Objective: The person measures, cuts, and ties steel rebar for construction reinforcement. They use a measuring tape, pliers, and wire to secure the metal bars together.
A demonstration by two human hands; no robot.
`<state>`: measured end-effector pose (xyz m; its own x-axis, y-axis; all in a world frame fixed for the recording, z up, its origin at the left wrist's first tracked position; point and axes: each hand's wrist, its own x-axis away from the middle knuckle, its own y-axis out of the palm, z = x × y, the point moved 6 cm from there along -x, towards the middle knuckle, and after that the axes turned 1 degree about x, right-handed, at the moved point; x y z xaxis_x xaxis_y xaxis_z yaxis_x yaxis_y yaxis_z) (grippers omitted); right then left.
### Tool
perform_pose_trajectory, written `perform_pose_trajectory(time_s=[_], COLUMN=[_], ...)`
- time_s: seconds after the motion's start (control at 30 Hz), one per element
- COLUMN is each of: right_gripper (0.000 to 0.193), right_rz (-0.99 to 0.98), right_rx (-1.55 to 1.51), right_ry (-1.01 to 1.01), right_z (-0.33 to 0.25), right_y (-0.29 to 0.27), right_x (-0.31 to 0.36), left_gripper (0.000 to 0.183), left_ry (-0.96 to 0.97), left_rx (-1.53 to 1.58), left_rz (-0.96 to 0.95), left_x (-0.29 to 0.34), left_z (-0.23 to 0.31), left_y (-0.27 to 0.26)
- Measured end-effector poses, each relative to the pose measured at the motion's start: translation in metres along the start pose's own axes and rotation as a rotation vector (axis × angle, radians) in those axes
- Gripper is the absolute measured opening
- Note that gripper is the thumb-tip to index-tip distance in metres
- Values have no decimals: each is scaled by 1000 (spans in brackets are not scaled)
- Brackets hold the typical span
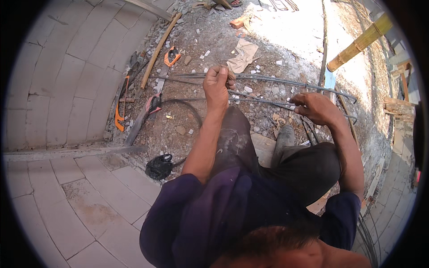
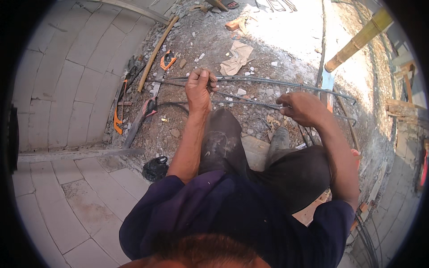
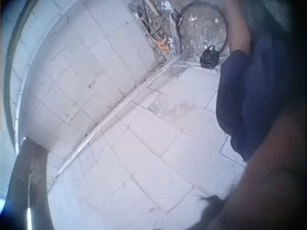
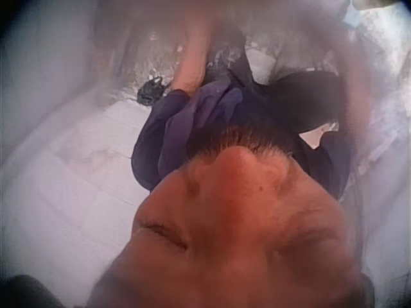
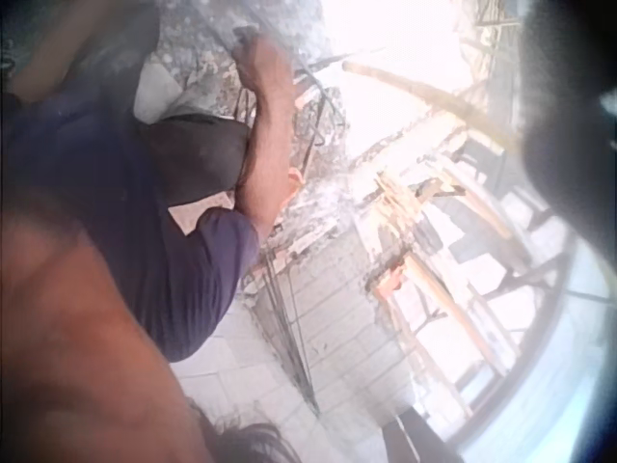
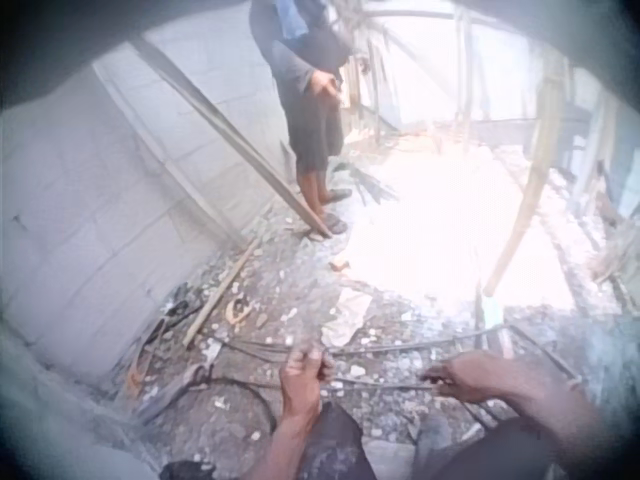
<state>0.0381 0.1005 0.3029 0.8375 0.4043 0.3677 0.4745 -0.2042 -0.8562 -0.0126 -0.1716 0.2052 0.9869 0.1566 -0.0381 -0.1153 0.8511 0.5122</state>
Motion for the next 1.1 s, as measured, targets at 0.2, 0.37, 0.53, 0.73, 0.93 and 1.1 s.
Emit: perform_pose_trajectory(time_s=[0.2,0.37,0.53,0.73,0.93,1.1], right_gripper=[42,36,29,27,46,39], right_rz=[354,297,319,527,582,653], right_rx=[-436,-767,-751,-682,-740,-601], right_ry=[-64,-113,-189,-291,-229,-118], right_z=[-20,-11,-2,5,29,24], right_y=[-17,-11,-7,-9,-41,-49], right_x=[-10,-28,-29,-29,2,28], left_gripper=[15,18,21,23,17,10], left_ry=[-104,-204,-192,-121,29,-87], left_rx=[-33,-70,-194,-264,-162,-2], left_rz=[-240,-450,-591,-664,-667,-453], left_x=[41,66,83,81,37,3], left_z=[-30,-36,-49,-50,-30,-44], left_y=[52,95,118,129,192,206])
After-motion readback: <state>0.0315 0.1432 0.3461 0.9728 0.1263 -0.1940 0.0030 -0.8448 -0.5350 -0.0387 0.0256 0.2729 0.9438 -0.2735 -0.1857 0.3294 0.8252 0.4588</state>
